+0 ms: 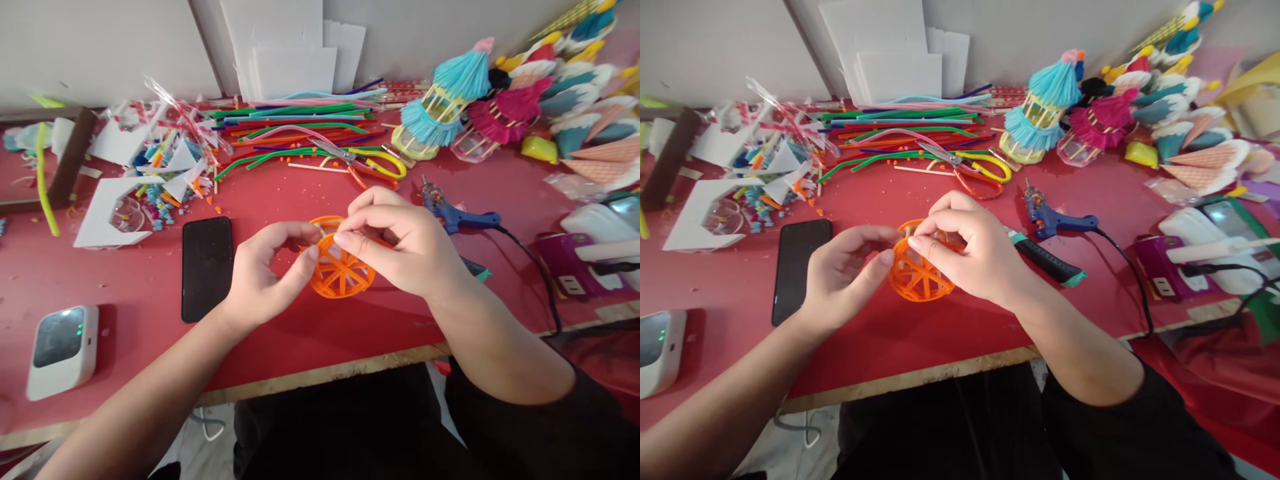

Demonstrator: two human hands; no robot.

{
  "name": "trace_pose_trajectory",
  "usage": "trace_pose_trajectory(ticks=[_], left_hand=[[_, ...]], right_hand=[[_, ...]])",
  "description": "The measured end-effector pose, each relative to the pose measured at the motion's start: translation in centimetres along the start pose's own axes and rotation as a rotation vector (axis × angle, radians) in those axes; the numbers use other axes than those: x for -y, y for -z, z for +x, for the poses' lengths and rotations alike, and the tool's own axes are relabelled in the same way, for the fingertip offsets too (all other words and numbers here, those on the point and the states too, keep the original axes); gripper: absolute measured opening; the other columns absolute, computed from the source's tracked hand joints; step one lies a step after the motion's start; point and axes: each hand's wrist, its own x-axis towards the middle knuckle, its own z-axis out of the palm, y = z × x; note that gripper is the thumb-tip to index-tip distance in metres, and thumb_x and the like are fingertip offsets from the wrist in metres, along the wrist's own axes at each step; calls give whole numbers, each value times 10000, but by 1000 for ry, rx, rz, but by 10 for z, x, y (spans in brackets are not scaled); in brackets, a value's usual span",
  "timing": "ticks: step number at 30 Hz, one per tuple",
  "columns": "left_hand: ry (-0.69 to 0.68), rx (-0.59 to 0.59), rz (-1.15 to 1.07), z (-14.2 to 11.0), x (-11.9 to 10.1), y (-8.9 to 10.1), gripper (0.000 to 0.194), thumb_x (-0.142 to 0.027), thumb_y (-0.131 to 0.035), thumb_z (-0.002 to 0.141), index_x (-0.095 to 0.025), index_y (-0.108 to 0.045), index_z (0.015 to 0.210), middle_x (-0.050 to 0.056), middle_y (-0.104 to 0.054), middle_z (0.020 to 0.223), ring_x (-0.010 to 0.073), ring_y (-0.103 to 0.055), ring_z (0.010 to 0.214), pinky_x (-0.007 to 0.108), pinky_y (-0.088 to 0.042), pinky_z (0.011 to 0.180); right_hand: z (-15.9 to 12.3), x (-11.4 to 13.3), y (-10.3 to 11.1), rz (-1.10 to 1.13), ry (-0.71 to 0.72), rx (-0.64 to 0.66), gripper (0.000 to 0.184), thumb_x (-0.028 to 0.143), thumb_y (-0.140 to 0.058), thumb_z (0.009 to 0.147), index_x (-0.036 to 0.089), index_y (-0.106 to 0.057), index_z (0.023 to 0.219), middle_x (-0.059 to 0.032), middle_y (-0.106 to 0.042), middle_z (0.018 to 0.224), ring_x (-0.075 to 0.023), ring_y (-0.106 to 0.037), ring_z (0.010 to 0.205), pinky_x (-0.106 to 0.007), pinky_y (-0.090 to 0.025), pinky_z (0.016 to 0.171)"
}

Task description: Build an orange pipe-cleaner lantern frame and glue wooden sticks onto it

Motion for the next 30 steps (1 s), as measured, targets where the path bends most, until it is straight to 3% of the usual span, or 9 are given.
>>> trace_pose_trajectory(ticks=[5,10,19,24,30], left_hand=[[66,22,-158,0,-2,0,219,-377,-686,913,-186,-665,1018,69,-757,968,177,-718,850,287,-589,794],[149,106,-248,3,-4,0,296,-334,-725,880,-161,-655,1109,101,-749,1113,199,-744,961,281,-599,851],[251,99,-191,6,2,-1,375,-295,-712,865,-158,-633,1205,19,-729,810,161,-739,788,227,-579,711],[422,150,-276,10,4,-1,426,-338,-721,837,-128,-659,1203,53,-756,821,192,-746,768,257,-586,672],[470,153,-379,11,4,-4,396,-302,-721,823,-108,-691,1166,70,-784,874,198,-764,836,262,-606,734]], right_hand=[[0,2,1,-25,9,28,114,296,-689,873,205,-696,806,-11,-594,877,-79,-466,594,-260,-371,495],[2,-4,-2,-71,45,4,106,287,-686,878,197,-711,828,-15,-588,878,-95,-501,637,-266,-398,527],[0,-8,-6,-397,208,-108,77,215,-689,865,236,-728,928,-58,-635,958,-183,-612,798,-337,-520,664],[-2,-5,-4,-514,261,-10,130,198,-610,919,223,-732,885,-59,-655,923,-173,-625,772,-335,-524,698],[-5,6,-5,-568,301,20,207,153,-536,951,187,-699,828,-75,-647,857,-185,-624,781,-331,-519,726]])
